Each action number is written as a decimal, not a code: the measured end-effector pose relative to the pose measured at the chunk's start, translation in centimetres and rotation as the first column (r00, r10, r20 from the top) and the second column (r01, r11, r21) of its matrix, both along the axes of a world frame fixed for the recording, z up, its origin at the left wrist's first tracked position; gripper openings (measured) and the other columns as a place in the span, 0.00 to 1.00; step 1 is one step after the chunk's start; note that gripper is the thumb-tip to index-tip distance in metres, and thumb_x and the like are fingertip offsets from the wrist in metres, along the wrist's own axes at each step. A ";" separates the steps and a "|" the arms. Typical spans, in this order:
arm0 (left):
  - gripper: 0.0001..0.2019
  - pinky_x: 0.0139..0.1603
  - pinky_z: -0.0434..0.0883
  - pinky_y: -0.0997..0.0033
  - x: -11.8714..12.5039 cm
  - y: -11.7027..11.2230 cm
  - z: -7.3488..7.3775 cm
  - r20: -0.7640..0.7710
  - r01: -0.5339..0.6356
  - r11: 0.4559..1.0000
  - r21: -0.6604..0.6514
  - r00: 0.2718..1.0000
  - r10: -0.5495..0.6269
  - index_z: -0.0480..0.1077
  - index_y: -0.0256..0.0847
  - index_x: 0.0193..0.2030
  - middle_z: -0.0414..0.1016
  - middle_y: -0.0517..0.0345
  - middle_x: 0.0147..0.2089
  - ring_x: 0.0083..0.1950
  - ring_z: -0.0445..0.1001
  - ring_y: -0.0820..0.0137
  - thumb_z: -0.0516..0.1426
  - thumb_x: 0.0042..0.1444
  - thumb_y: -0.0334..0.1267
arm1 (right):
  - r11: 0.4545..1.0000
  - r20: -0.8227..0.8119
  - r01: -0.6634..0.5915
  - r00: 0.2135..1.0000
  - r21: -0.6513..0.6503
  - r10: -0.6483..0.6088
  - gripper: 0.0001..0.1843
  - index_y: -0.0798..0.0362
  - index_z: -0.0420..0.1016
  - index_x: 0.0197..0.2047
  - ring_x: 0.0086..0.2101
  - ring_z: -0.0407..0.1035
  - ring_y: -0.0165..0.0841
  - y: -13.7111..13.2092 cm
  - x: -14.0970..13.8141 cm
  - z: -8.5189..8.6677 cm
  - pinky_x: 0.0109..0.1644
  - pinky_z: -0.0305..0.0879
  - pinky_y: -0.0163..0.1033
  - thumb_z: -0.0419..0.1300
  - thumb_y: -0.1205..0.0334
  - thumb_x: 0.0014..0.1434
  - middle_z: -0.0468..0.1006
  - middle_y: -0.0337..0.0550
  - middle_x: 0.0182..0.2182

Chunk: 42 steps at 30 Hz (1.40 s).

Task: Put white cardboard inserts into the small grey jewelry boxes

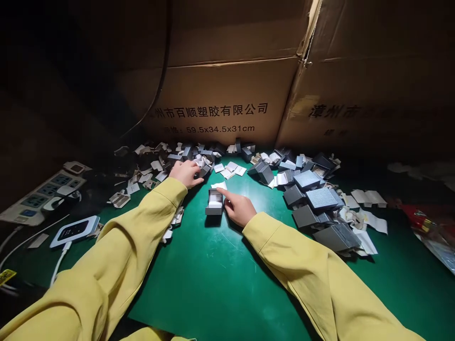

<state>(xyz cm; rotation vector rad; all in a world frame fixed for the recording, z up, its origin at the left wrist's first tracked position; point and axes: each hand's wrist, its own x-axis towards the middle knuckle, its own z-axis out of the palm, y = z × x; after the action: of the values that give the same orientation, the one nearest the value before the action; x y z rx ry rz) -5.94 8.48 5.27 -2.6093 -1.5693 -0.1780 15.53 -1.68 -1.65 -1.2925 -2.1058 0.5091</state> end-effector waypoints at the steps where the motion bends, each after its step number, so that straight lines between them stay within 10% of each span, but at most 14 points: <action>1: 0.09 0.52 0.61 0.52 0.0 0.0 0.0 0.013 -0.023 0.999 -0.022 1.000 0.023 0.74 0.38 0.33 0.75 0.47 0.42 0.48 0.70 0.54 0.58 0.50 0.41 | 1.000 0.002 -0.003 1.000 -0.007 0.003 0.29 0.50 0.64 0.62 0.29 0.68 0.31 0.0 0.0 0.0 0.37 0.64 0.34 0.50 0.69 0.57 0.79 0.40 0.33; 7: 0.16 0.42 0.67 0.67 -4.2 -1.0 2.8 0.343 -0.086 0.978 -0.190 0.928 0.148 0.71 0.36 0.47 0.76 0.53 0.42 0.39 0.72 0.66 0.50 0.57 0.40 | 1.000 -0.005 -0.006 1.000 -0.014 0.006 0.28 0.49 0.64 0.62 0.32 0.70 0.32 0.1 -0.1 0.3 0.38 0.65 0.35 0.51 0.70 0.58 0.80 0.42 0.38; 13: 0.17 0.46 0.65 0.56 -6.1 -2.4 2.7 -0.121 -0.199 0.979 -0.034 0.974 0.194 0.73 0.36 0.44 0.76 0.44 0.45 0.48 0.72 0.51 0.59 0.52 0.45 | 1.000 -0.003 -0.006 1.000 -0.027 0.006 0.29 0.48 0.64 0.62 0.33 0.71 0.34 0.0 0.0 0.5 0.39 0.66 0.36 0.51 0.70 0.58 0.80 0.44 0.41; 30: 0.09 0.49 0.64 0.51 2.4 1.4 0.9 0.071 -0.244 0.961 0.128 0.969 0.236 0.72 0.39 0.37 0.70 0.43 0.46 0.53 0.63 0.50 0.54 0.53 0.39 | 1.000 0.008 0.002 1.000 -0.029 -0.002 0.29 0.47 0.63 0.63 0.31 0.70 0.33 0.1 -0.1 0.4 0.38 0.65 0.35 0.51 0.69 0.58 0.80 0.41 0.35; 42: 0.13 0.49 0.62 0.55 2.7 1.7 -0.8 0.067 -0.260 0.959 0.110 0.965 0.254 0.74 0.34 0.35 0.69 0.43 0.50 0.56 0.61 0.53 0.54 0.58 0.43 | 0.999 -0.013 -0.002 1.000 -0.037 0.001 0.29 0.48 0.64 0.63 0.32 0.69 0.33 0.2 -0.3 0.4 0.39 0.65 0.36 0.51 0.69 0.57 0.79 0.41 0.34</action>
<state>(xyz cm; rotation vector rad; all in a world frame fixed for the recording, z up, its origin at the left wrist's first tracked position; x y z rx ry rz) -3.23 10.16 4.51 -2.3037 -1.8359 -0.3104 15.27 -1.48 -1.21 -1.3047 -2.0963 0.5575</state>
